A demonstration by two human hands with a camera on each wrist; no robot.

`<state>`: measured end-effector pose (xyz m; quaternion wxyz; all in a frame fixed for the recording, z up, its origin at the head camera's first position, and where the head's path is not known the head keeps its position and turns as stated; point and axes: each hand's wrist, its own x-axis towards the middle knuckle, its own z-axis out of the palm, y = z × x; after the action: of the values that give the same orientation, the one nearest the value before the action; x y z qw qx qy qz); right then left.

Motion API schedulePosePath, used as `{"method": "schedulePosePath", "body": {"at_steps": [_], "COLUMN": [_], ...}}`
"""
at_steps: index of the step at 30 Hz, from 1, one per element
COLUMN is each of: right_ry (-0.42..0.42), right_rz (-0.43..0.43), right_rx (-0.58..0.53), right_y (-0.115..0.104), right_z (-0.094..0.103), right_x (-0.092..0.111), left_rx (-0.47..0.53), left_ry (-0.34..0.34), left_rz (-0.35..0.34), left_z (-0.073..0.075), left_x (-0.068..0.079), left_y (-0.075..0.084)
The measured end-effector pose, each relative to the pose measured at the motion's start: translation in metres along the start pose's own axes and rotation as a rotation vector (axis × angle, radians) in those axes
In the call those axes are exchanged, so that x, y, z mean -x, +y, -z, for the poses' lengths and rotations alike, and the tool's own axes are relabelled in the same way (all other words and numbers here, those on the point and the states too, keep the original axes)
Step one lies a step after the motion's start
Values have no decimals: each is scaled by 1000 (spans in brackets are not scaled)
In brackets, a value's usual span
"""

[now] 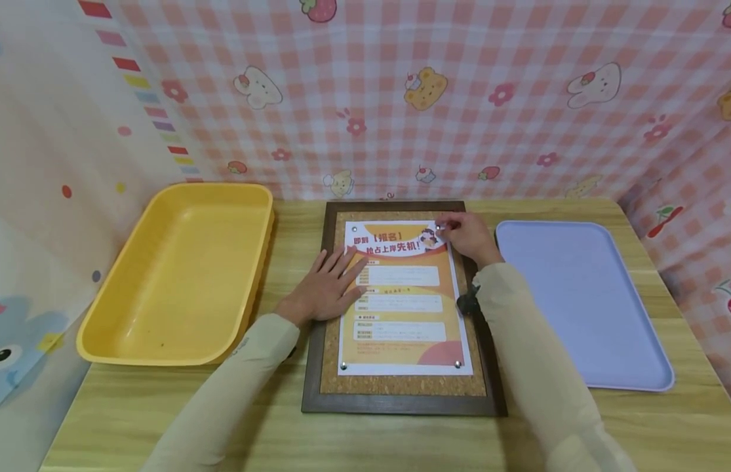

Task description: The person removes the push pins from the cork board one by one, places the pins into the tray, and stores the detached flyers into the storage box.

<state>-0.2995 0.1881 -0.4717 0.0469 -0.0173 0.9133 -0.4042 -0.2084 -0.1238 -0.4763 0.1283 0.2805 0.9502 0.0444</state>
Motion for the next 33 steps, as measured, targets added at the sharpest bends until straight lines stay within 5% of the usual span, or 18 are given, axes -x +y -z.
{"method": "schedulePosePath", "body": {"at_steps": [33], "right_ry": [50], "right_rz": [-110], "right_rx": [-9], "right_y": [0], "right_z": [-3], "right_x": [-5], "left_rx": [24], "left_ry": [9], "left_rz": [-5], "left_z": [-1], "left_x": [0], "left_y": [0]}}
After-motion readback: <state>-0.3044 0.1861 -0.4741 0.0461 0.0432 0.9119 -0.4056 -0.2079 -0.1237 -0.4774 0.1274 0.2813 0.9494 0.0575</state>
